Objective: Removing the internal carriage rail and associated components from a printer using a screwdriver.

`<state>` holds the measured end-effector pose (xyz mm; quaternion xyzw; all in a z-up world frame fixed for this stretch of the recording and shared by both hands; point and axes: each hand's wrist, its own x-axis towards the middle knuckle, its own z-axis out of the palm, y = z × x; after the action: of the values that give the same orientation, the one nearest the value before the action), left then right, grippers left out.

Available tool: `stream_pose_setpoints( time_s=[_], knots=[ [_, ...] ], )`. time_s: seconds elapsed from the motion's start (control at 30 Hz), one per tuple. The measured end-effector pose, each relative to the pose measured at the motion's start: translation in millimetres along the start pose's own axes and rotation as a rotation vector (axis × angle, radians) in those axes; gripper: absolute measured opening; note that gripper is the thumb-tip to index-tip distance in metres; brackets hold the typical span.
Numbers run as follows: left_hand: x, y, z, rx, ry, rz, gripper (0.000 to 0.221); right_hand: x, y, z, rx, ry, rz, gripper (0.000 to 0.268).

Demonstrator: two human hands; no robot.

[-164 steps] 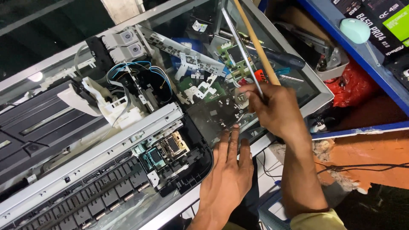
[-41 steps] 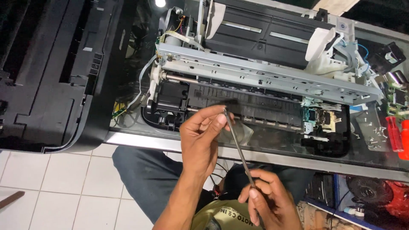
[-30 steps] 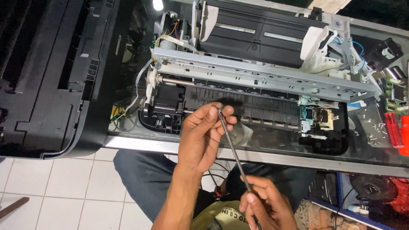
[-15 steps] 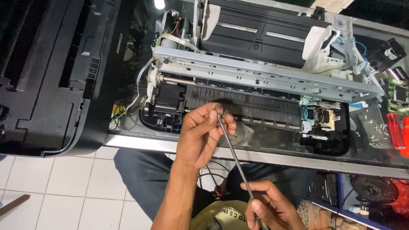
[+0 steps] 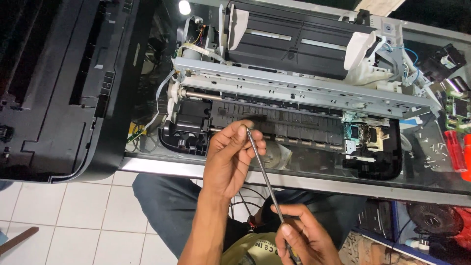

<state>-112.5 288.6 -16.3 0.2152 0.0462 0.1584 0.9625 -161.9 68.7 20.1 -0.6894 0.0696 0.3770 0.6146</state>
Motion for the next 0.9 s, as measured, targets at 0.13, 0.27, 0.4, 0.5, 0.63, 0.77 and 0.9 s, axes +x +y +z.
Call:
stream_pose_setpoints(
  time_s=[0.13,0.27,0.4,0.5,0.63,0.77,0.9],
  knots=[
    [-1,-1,6,-0.012,0.092,0.006,0.023,2,-9,15,-0.009,-0.008,0.005,0.047],
    [-6,2,19,0.043,0.188,0.032,0.033,5,-23,36,0.075,-0.152,-0.223,0.042],
    [-17,9,33,0.125,0.220,0.017,0.041,22,-29,49,0.171,-0.327,-0.367,0.037],
    [-25,15,39,0.207,0.241,0.007,0.044,35,-28,66,0.376,-0.328,-0.273,0.037],
    [-26,21,36,0.242,0.251,0.009,0.046,39,-36,82,0.424,-0.359,-0.269,0.035],
    [-27,26,35,0.221,0.250,0.006,0.046,42,-36,87,0.459,-0.377,-0.235,0.036],
    [-30,30,35,0.233,0.256,-0.038,0.048,43,-36,91,0.507,-0.389,-0.198,0.037]
  ],
)
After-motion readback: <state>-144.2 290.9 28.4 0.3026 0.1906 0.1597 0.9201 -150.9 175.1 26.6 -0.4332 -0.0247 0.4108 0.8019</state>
